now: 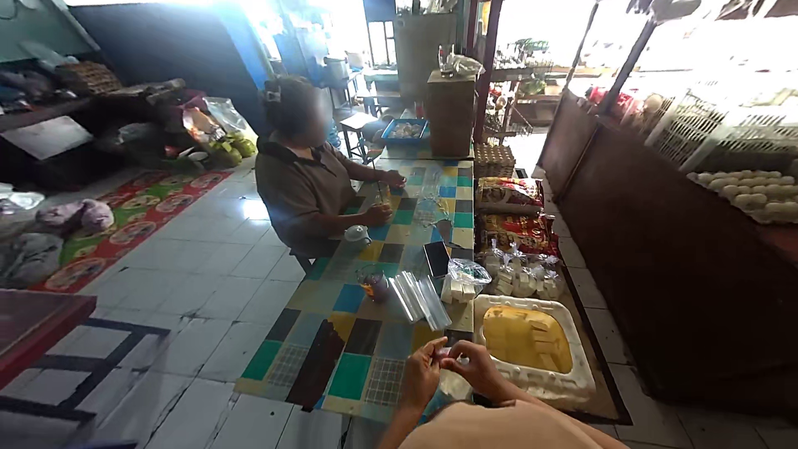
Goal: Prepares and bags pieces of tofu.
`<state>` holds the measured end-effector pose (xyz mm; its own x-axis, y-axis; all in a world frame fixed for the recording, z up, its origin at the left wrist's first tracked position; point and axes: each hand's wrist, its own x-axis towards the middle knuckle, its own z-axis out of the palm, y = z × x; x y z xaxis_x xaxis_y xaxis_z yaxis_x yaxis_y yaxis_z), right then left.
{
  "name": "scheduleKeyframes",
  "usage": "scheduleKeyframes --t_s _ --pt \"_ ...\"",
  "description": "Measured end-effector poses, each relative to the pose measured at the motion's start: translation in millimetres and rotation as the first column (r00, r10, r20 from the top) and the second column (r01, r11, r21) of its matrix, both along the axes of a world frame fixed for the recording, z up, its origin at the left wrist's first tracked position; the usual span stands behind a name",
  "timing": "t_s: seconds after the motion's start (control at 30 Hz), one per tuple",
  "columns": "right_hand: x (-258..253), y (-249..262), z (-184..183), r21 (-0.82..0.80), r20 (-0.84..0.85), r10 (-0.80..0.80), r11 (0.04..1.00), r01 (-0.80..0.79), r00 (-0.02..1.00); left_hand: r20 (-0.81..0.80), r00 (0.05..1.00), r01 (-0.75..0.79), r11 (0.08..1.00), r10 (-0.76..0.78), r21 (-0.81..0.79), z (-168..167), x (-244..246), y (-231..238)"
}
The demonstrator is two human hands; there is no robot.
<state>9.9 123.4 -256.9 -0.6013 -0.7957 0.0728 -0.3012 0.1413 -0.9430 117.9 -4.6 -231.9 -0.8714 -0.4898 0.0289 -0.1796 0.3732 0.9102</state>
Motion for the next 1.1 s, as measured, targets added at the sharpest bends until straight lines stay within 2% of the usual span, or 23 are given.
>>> scheduleKeyframes --t_s 0.07,0.1,0.23,0.3,0.5,0.6,0.7,0.77,0.87,0.93,1.03,1.1 --pt "-0.2 1.2 2.2 0.030 0.095 0.030 0.999 -0.033 0.995 -0.180 0.984 -0.013 0.992 -0.011 -0.129 -12.2 4.5 2.6" --pt "0.2 1.8 2.4 0.020 0.091 0.054 0.998 -0.056 0.994 -0.255 0.967 -0.024 0.979 -0.029 -0.203 -17.5 5.3 2.0" --pt "11.7 6.2 3.1 -0.016 -0.121 0.071 0.997 -0.074 0.990 -0.400 0.905 -0.033 0.914 -0.143 -0.403 -17.9 4.2 -0.2" --pt "15.7 7.2 7.7 -0.052 -0.258 0.028 0.998 -0.043 0.966 -0.441 0.881 -0.022 0.915 -0.173 -0.402 -2.0 -0.5 2.3" --pt "0.8 7.2 29.4 -0.217 -0.476 -0.054 0.975 -0.058 0.878 -0.553 0.796 0.034 0.931 -0.245 -0.364 58.8 -15.6 9.4" --pt "-25.8 11.1 74.6 -0.168 -0.559 -0.061 0.985 -0.041 0.827 -0.583 0.778 0.045 0.946 -0.235 -0.321 88.8 -31.9 7.7" --pt "-70.4 30.5 124.3 -0.090 -0.629 -0.103 0.994 0.059 0.771 -0.586 0.759 0.117 0.945 -0.284 -0.307 118.0 -59.5 4.8" --pt "-111.0 47.4 148.0 -0.105 -0.653 -0.189 0.982 0.159 0.734 -0.592 0.753 0.119 0.945 -0.285 -0.304 122.3 -78.2 0.8" --pt "-176.2 76.7 166.5 -0.106 -0.677 -0.303 0.942 0.318 0.670 -0.565 0.798 0.082 0.967 -0.208 -0.240 98.1 -92.3 -9.4" --pt "-217.8 94.9 163.2 -0.071 -0.713 -0.299 0.931 0.359 0.635 -0.495 0.859 0.042 0.981 -0.133 -0.191 68.8 -87.6 -14.0" --pt "-276.8 113.3 123.0 0.009 -0.740 -0.265 0.915 0.404 0.617 -0.325 0.944 -0.078 0.995 0.054 -0.062 26.0 -64.7 -12.0" --pt "-317.0 124.2 77.8 0.107 -0.704 -0.241 0.894 0.435 0.668 -0.209 0.964 -0.172 0.985 0.164 -0.018 7.7 -46.7 -6.0"
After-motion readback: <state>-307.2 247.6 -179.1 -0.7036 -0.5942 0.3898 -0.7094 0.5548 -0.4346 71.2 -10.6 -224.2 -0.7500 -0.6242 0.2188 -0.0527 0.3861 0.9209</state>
